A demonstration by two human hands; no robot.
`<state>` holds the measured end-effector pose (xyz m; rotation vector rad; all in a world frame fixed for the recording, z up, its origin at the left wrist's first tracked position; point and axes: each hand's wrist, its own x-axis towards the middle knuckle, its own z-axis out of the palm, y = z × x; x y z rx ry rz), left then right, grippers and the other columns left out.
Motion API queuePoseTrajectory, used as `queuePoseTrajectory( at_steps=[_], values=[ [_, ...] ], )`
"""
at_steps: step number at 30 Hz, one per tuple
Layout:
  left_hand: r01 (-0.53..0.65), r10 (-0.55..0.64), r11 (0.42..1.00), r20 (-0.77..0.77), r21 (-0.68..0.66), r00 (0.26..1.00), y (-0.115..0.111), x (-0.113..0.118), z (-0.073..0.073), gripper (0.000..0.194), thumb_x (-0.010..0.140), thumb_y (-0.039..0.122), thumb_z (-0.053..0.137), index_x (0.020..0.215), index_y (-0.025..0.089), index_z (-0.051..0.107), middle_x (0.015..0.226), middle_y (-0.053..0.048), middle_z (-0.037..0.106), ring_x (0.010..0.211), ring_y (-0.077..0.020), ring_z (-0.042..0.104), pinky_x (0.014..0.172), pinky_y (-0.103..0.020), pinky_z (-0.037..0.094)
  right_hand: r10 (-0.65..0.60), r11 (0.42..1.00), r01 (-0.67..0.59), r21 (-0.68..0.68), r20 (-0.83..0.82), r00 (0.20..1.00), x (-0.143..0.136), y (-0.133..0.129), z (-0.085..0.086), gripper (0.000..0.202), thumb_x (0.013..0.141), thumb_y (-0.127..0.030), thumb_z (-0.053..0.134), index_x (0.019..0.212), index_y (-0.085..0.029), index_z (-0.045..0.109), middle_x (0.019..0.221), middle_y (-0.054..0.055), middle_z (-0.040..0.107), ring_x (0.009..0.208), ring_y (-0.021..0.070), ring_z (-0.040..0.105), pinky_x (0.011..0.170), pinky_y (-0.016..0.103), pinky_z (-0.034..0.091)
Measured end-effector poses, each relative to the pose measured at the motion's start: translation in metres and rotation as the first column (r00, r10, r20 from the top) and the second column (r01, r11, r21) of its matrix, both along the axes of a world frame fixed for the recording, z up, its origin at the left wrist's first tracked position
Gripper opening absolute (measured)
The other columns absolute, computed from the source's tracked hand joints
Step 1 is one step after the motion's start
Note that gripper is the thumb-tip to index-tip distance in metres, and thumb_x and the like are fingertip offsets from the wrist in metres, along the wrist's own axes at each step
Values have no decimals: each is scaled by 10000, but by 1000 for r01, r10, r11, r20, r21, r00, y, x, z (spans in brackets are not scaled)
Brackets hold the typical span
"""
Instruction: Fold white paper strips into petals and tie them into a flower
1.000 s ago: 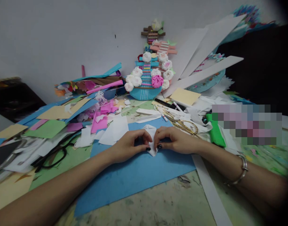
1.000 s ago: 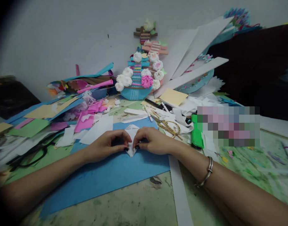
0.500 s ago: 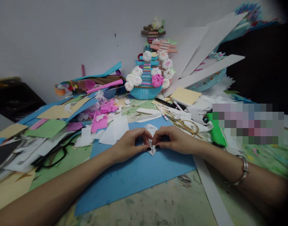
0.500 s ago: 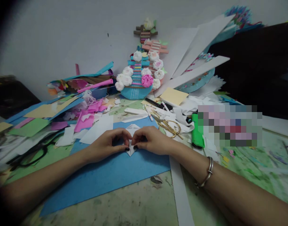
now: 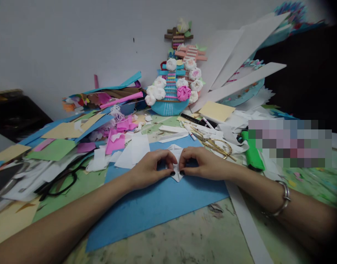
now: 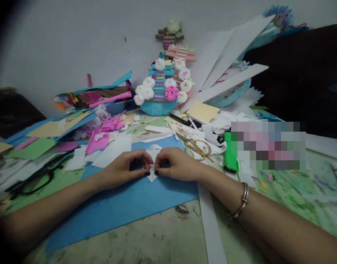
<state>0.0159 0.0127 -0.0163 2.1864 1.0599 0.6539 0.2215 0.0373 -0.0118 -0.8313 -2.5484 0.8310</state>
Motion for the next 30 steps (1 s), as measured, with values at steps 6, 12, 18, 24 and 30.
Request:
queuePoseTrajectory(
  at_steps=[6,12,18,24,30],
  values=[
    [106,-90,973,-86,206,992,-1,-1,1,69,797,137,576,775,173,631,840,-32,597,830,-148,548,776,-291,440,12,1000,-12,13,-5,1000,0,1,-2,65,762,-124,602,803,-151,645,804,30,643,755,134,559,696,250,415],
    [279,-98,841,-378,463,921,-16,-1,9,170,849,115,477,861,158,641,925,-80,579,926,-195,480,806,-333,434,34,999,-34,12,-14,999,0,1,-3,58,771,-112,586,797,-154,616,796,21,624,748,129,545,692,248,410],
    [367,70,786,-662,497,746,-45,1,11,305,846,79,434,1113,98,579,1054,-137,563,1028,-262,447,851,-408,438,33,998,-32,57,-19,999,2,1,-2,69,768,-127,593,831,-151,608,877,35,556,794,136,524,740,269,410],
    [420,171,739,-750,526,640,-58,3,6,375,845,88,392,1188,59,542,1087,-154,591,971,-272,503,783,-394,446,89,996,-89,17,0,996,4,1,1,49,780,-122,586,815,-156,593,884,31,544,821,141,521,779,280,410],
    [469,188,708,-781,528,595,-64,7,7,357,868,108,328,1097,69,600,1053,-159,612,964,-277,528,750,-386,442,103,994,-103,36,12,995,1,2,1,45,792,-107,573,791,-152,577,845,30,563,836,149,512,784,283,395]
  ],
)
